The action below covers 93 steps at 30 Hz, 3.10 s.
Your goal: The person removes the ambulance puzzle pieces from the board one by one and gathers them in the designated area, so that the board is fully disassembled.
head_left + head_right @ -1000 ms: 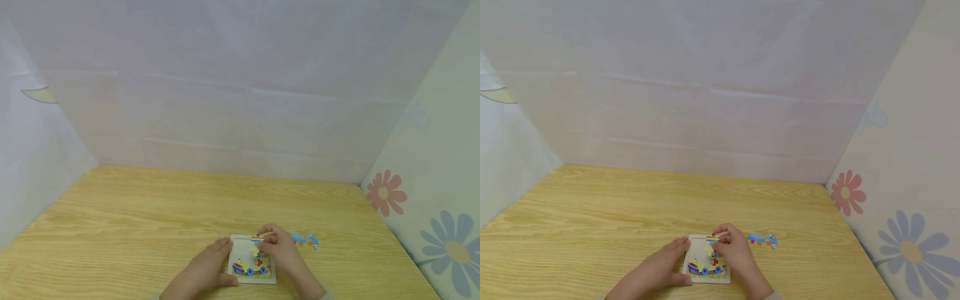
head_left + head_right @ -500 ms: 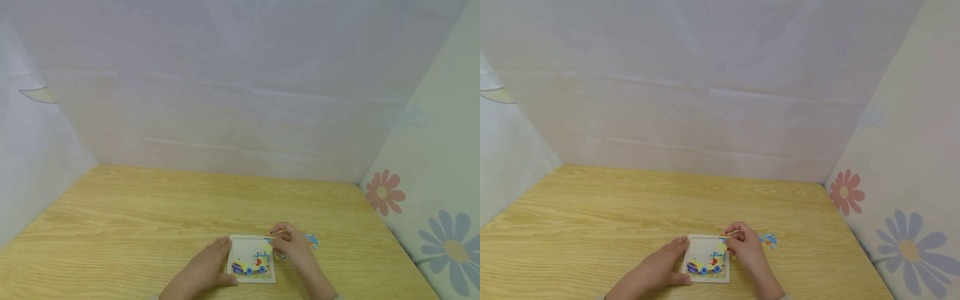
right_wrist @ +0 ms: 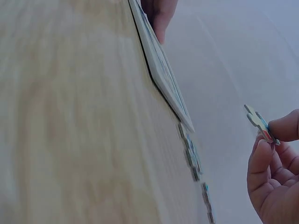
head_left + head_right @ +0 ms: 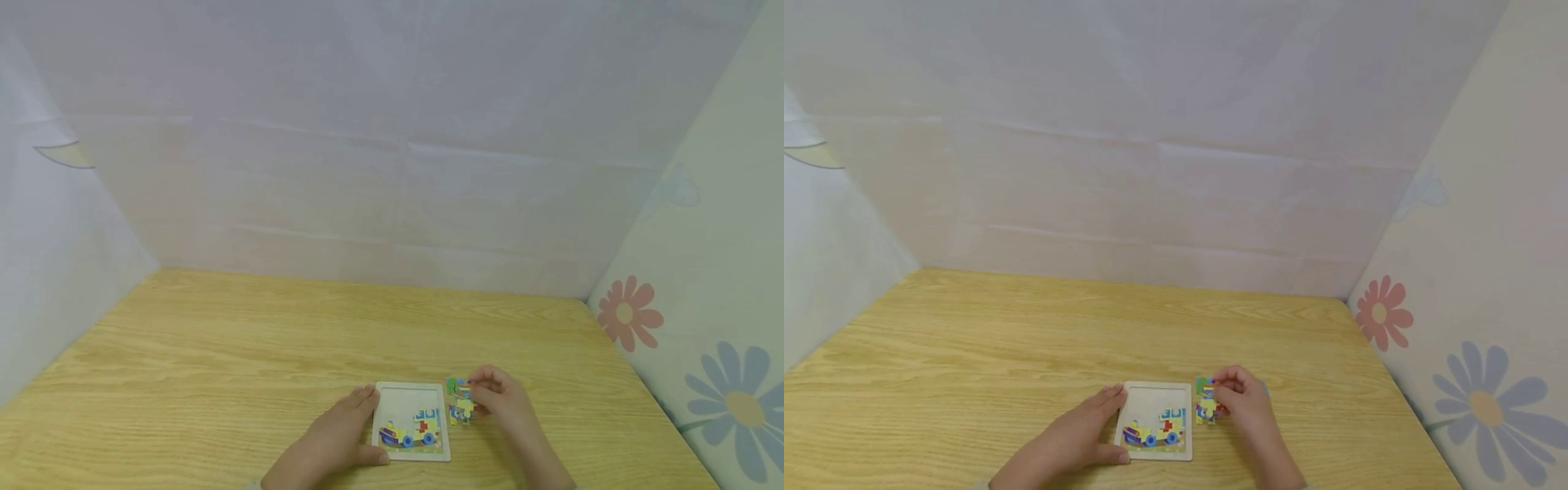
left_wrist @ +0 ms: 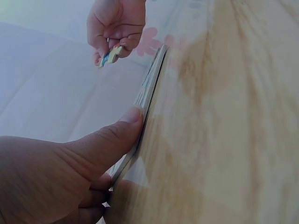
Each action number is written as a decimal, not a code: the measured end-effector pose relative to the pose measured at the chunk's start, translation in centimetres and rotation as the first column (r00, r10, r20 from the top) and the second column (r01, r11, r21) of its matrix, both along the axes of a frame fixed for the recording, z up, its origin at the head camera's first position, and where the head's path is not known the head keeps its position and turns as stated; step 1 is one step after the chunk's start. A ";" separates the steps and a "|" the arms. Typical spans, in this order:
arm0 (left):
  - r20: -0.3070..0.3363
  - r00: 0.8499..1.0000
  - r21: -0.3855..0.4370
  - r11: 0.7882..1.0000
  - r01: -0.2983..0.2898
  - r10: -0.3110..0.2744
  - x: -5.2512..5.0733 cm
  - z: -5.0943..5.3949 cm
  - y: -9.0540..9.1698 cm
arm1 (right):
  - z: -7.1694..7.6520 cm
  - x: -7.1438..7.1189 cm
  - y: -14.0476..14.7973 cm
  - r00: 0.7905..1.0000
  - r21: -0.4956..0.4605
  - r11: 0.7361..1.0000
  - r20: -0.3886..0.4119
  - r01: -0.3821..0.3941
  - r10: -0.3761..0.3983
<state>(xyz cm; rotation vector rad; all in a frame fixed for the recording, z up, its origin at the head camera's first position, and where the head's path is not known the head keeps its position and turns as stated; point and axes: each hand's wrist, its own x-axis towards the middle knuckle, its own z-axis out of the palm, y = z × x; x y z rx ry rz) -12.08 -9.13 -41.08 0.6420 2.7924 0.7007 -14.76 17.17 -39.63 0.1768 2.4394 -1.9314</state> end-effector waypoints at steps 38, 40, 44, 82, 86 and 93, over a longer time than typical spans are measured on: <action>0.026 1.000 -0.005 1.000 -0.017 0.017 0.0 -0.1 0.0 | -2.3 0.0 3.7 0.997 0.197 0.980 0.076 -0.016 0.001; 0.027 0.999 -0.005 1.000 -0.017 0.018 0.0 -0.2 0.0 | -2.3 0.0 3.7 0.997 0.215 0.977 0.073 -0.007 -0.009; 0.029 0.999 -0.002 1.000 -0.018 0.019 0.0 -0.2 0.0 | -2.3 0.0 3.7 0.998 0.252 0.968 0.067 -0.004 -0.013; 0.020 1.000 0.003 1.000 -0.016 0.016 0.1 0.1 0.0 | -0.4 -0.1 2.9 0.998 0.297 0.955 0.049 0.013 -0.029; 0.017 1.000 0.010 1.000 -0.014 0.014 0.1 0.1 0.0 | 0.0 0.0 2.4 1.000 0.254 0.967 0.029 -0.006 -0.002; 0.015 1.000 0.022 1.000 -0.020 0.020 0.1 0.0 0.0 | 0.3 0.3 1.3 0.999 0.223 0.974 -0.013 -0.045 0.050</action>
